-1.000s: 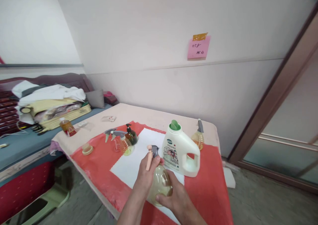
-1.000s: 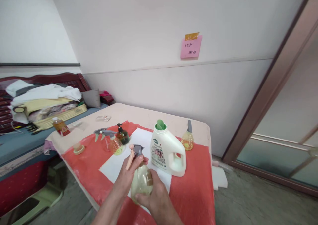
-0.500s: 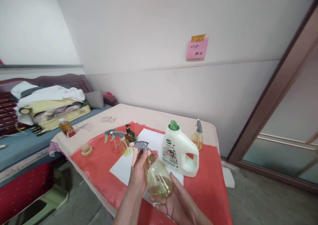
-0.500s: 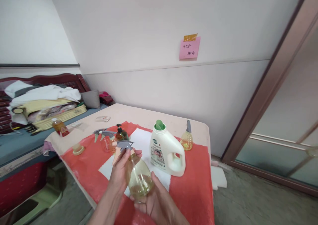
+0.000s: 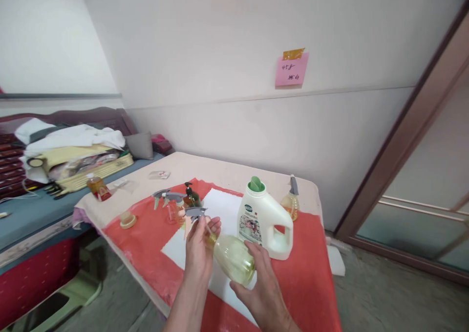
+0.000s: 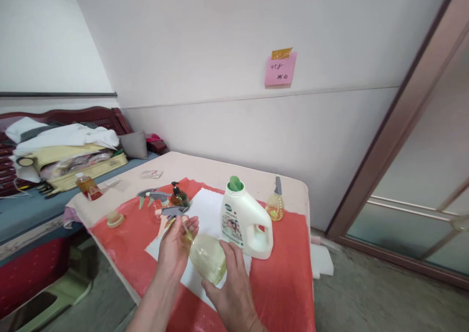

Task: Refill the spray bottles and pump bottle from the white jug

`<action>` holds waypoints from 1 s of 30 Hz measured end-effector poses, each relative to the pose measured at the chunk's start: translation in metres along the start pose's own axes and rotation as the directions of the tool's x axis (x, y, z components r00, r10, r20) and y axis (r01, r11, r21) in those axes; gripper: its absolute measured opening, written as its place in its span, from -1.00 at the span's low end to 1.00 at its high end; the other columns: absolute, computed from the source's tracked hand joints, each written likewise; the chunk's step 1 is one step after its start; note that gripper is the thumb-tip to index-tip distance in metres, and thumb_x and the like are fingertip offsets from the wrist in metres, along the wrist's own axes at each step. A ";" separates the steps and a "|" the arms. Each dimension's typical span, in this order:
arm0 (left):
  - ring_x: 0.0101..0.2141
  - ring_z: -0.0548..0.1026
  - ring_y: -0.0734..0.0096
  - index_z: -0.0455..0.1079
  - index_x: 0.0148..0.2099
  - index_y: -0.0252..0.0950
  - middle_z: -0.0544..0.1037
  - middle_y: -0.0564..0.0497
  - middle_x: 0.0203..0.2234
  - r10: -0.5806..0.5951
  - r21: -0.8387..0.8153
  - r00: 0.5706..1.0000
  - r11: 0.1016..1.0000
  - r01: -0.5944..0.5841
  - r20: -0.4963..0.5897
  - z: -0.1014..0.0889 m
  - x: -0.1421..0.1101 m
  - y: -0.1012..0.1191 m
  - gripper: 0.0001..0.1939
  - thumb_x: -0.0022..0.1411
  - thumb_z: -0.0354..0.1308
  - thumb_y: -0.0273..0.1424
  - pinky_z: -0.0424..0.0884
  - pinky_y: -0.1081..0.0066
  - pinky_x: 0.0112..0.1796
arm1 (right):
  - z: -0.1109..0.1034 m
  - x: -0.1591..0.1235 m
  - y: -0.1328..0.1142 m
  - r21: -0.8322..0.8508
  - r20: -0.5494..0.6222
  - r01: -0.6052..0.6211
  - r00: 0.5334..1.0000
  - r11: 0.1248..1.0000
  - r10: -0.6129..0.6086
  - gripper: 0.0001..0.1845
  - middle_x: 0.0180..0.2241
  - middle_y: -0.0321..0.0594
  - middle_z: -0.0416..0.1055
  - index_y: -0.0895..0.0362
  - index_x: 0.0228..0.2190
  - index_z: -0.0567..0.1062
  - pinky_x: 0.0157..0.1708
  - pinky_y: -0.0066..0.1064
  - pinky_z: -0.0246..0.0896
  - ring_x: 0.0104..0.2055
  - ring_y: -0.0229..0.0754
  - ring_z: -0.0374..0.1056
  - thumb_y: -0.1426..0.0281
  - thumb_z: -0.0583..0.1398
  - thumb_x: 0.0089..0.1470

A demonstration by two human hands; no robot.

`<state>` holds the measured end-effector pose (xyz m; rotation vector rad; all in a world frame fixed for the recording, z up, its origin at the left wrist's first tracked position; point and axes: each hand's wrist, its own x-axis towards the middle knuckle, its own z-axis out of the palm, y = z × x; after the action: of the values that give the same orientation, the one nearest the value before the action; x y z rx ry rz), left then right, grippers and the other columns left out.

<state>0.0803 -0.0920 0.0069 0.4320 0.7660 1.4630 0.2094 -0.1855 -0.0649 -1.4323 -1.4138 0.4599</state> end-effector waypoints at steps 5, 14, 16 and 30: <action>-0.29 0.58 0.38 0.43 -0.25 -0.33 0.60 -0.12 -0.31 0.094 -0.087 0.992 0.991 -0.101 -0.079 -0.012 0.013 0.019 -0.82 0.31 0.10 -0.33 0.50 0.41 -0.25 | 0.003 0.004 0.000 -0.028 0.156 -0.175 0.972 0.984 0.177 -0.06 0.08 -0.13 0.14 0.03 0.18 0.15 0.07 -0.18 0.24 0.08 -0.02 0.25 0.55 0.18 -0.32; -0.30 0.54 0.45 0.38 -0.32 -0.33 0.55 -0.08 -0.35 0.261 -0.122 0.933 0.947 -0.297 -0.246 -0.034 0.025 0.067 -0.64 0.39 -0.06 -0.20 0.47 0.50 -0.27 | 0.008 0.008 0.010 0.066 0.244 -0.394 0.897 0.917 0.368 -0.20 -0.04 -0.12 0.28 0.08 0.03 0.24 -0.06 -0.20 0.25 -0.03 0.07 0.32 0.49 0.25 -0.36; -0.32 0.53 0.47 0.36 -0.33 -0.31 0.54 -0.06 -0.36 0.265 -0.119 0.916 0.943 -0.312 -0.301 -0.037 0.026 0.074 -0.63 0.39 -0.08 -0.19 0.46 0.52 -0.29 | 0.013 0.010 0.020 0.065 0.218 -0.407 0.897 0.911 0.385 -0.22 -0.04 -0.12 0.32 0.05 0.03 0.22 0.02 -0.15 0.20 0.00 0.08 0.30 0.44 0.28 -0.31; -0.32 0.53 0.42 0.43 -0.27 -0.38 0.55 -0.10 -0.36 0.109 -0.158 0.972 0.977 -0.144 -0.210 -0.036 0.031 0.064 -0.70 0.34 0.03 -0.24 0.47 0.48 -0.31 | -0.021 0.008 0.019 0.282 -0.059 -0.409 0.895 0.868 0.442 -0.38 0.17 -0.01 0.21 0.09 0.06 0.24 0.26 -0.06 -0.02 0.26 0.09 0.08 0.08 0.18 0.03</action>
<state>0.0079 -0.0621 0.0194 0.2057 0.7738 1.6969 0.2388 -0.1820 -0.0693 -1.5227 -0.8908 0.7969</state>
